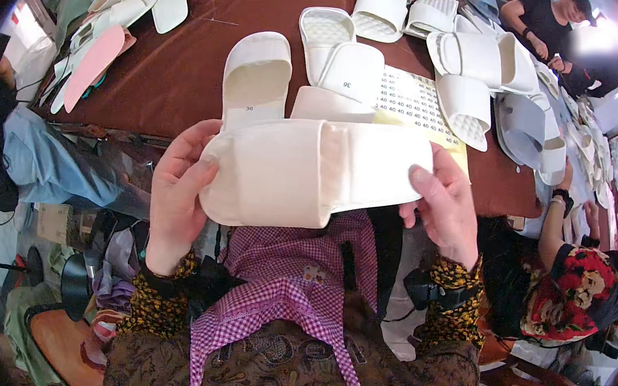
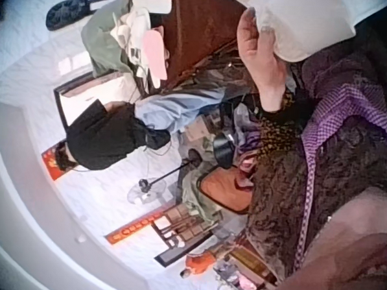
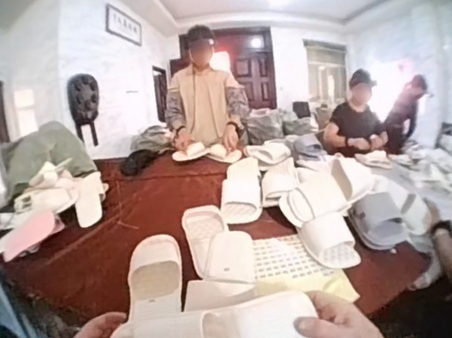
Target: The recorder is labeling and assembling slippers at a production table.
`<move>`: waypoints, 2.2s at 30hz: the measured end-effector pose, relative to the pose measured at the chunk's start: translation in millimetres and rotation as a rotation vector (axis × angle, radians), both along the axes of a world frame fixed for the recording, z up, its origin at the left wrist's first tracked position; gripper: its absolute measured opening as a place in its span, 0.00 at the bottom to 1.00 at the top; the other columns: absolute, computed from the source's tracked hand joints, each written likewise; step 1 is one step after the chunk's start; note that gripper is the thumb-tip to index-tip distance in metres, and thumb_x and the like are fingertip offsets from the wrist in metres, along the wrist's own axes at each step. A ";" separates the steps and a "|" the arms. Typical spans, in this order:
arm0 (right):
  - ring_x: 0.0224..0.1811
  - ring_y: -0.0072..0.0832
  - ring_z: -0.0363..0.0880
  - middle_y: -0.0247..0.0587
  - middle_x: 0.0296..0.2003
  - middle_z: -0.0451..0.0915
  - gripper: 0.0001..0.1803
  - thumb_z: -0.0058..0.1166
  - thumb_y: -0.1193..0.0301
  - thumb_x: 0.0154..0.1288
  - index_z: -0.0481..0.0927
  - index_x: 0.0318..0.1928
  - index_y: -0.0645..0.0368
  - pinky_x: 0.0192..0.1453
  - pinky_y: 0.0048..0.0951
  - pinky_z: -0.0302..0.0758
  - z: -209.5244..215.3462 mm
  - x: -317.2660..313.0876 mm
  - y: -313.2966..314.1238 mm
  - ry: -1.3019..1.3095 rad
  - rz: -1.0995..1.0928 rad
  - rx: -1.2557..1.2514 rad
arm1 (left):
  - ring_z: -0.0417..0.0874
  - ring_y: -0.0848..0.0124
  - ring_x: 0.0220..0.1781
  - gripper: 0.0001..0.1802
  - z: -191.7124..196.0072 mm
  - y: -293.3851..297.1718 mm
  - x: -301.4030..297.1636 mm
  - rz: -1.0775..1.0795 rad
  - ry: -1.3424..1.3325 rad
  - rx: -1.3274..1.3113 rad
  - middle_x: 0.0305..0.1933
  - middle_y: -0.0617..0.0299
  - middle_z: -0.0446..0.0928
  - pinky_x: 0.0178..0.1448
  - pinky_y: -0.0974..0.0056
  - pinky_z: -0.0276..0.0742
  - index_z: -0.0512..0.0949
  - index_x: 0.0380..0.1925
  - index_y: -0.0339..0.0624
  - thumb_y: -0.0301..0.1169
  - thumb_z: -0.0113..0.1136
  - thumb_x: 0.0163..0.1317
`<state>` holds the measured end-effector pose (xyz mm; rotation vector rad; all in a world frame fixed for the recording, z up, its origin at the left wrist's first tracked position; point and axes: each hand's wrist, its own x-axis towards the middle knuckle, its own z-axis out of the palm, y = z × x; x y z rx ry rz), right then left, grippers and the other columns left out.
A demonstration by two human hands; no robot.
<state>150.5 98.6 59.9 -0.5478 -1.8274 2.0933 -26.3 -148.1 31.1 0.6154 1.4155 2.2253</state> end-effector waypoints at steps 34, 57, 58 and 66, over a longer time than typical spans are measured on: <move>0.28 0.29 0.80 0.48 0.38 0.78 0.17 0.47 0.77 0.64 0.64 0.52 0.70 0.25 0.24 0.78 -1.4 4.5 22.2 0.203 -0.371 0.120 | 0.80 0.70 0.30 0.13 -29.2 36.7 41.5 -0.455 -0.402 -0.240 0.36 0.56 0.77 0.30 0.68 0.77 0.69 0.47 0.31 0.28 0.49 0.65; 0.47 0.27 0.73 0.39 0.52 0.75 0.34 0.60 0.69 0.56 0.64 0.64 0.57 0.48 0.26 0.71 26.7 -38.3 49.3 0.025 0.205 0.928 | 0.81 0.70 0.26 0.17 -32.3 -13.3 27.0 -0.490 -0.227 -0.344 0.34 0.55 0.79 0.29 0.68 0.79 0.70 0.50 0.31 0.28 0.51 0.62; 0.49 0.27 0.73 0.38 0.53 0.75 0.35 0.60 0.70 0.55 0.64 0.64 0.56 0.49 0.27 0.71 23.8 -41.7 47.1 0.040 0.204 0.966 | 0.81 0.70 0.26 0.17 -31.2 -13.3 26.1 -0.489 -0.226 -0.349 0.34 0.55 0.79 0.29 0.68 0.79 0.70 0.50 0.31 0.28 0.51 0.62; 0.41 0.24 0.77 0.41 0.43 0.80 0.22 0.42 0.78 0.64 0.70 0.59 0.63 0.46 0.22 0.73 20.7 -48.8 48.7 0.186 -0.200 0.995 | 0.80 0.70 0.26 0.16 -26.0 -20.0 23.1 -0.475 -0.133 -0.337 0.34 0.54 0.79 0.27 0.68 0.77 0.70 0.48 0.29 0.26 0.50 0.61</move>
